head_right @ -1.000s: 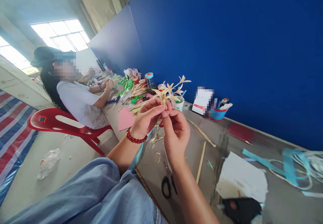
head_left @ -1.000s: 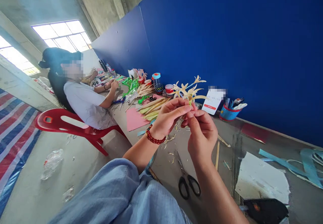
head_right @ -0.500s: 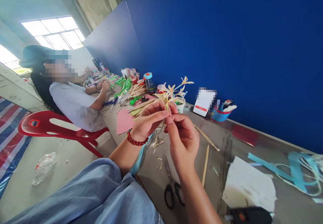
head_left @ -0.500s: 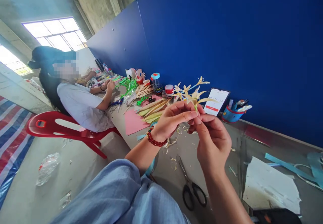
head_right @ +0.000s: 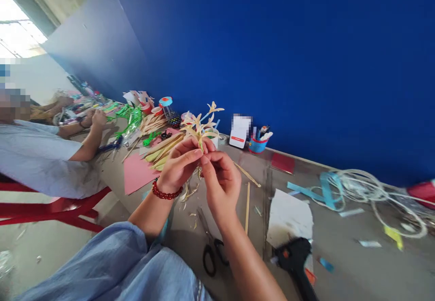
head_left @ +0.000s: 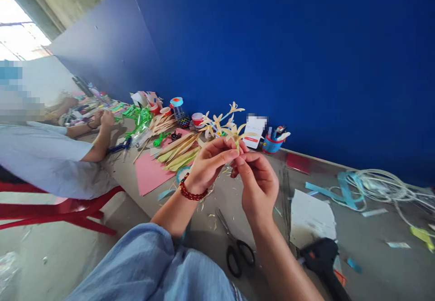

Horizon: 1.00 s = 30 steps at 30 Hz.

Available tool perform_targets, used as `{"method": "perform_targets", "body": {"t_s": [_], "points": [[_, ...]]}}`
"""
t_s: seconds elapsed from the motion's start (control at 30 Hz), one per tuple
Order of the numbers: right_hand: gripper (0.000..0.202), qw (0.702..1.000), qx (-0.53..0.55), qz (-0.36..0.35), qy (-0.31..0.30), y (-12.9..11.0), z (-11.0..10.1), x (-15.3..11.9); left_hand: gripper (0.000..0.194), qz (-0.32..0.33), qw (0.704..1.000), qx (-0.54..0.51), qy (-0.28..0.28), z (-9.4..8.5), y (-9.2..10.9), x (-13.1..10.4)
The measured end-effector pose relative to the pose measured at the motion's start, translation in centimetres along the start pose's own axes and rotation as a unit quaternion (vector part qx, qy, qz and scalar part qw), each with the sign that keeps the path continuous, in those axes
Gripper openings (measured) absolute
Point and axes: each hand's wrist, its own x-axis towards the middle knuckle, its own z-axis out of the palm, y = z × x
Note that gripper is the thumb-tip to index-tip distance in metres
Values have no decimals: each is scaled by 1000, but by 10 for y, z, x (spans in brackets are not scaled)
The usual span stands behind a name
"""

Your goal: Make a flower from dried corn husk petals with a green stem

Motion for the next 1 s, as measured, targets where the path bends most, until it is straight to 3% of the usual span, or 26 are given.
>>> {"method": "perform_targets", "body": {"t_s": [0.37,0.57,1.0], "points": [[14,997,-67,30,33,15,-9,-4,13,-62,998,-30,17,-11,-16,4],[12,993,-95,19,68,12,-24,-7,14,-106,993,-23,-41,-13,-22,13],[12,989,-134,58,37,10,-36,3,10,-96,994,-42,-33,-16,-32,17]]}}
